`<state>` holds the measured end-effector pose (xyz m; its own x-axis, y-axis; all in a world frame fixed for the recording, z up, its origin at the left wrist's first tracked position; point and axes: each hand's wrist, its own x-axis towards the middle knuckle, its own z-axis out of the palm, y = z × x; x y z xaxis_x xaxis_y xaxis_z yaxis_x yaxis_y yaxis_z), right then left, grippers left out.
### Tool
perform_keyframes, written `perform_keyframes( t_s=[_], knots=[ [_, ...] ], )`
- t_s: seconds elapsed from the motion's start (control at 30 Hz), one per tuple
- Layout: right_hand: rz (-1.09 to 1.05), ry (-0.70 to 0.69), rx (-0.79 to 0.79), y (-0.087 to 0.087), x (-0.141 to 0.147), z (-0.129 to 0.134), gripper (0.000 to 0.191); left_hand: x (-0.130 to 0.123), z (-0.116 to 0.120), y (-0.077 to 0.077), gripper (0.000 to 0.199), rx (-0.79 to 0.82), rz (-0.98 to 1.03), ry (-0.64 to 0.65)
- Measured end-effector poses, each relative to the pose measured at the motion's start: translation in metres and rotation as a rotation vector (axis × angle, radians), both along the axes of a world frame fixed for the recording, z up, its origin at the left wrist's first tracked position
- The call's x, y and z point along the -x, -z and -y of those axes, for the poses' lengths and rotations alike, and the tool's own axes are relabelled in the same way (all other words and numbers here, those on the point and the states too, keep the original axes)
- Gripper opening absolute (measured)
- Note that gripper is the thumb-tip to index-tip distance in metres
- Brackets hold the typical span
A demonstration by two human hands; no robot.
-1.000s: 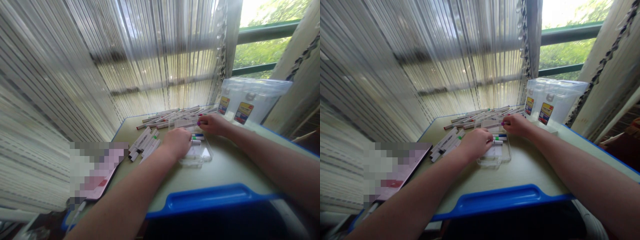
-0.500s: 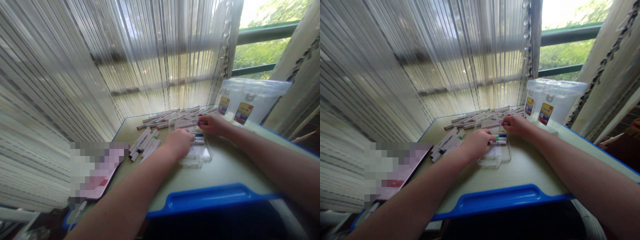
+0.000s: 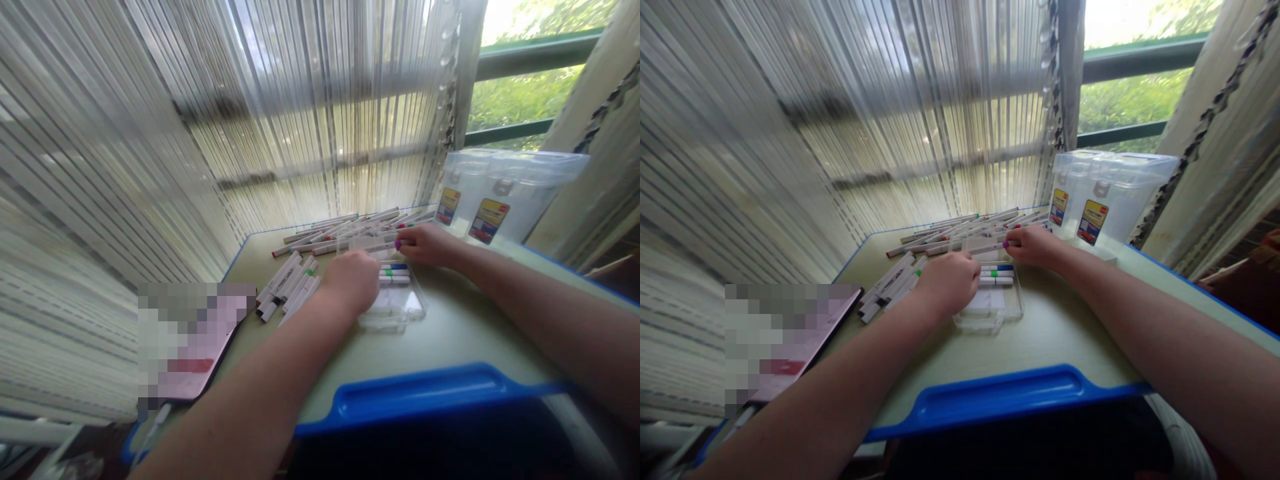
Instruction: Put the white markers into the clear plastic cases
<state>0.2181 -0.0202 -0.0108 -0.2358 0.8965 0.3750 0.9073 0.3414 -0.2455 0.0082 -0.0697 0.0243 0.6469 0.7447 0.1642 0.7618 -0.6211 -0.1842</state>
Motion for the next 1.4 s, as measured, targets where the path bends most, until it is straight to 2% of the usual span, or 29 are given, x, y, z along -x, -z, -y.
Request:
perform_keyframes(
  t_s=[0.5, 0.93, 1.4],
  knots=[
    [0.031, -0.008, -0.007, 0.0016, -0.0027, -0.0026, 0.022, -0.0011, 0.0034, 0.0012, 0.028, -0.003, -0.069, 0.060],
    [0.030, -0.011, -0.005, 0.0033, -0.0022, -0.0029, 0.022, 0.0000, 0.0021, 0.0023, 0.028, -0.036, -0.044, 0.087],
    [0.068, 0.006, 0.056, 0.0023, -0.0029, -0.0027, 0.025, -0.0012, 0.0031, 0.0013, 0.030, -0.039, -0.049, 0.016]
  ],
)
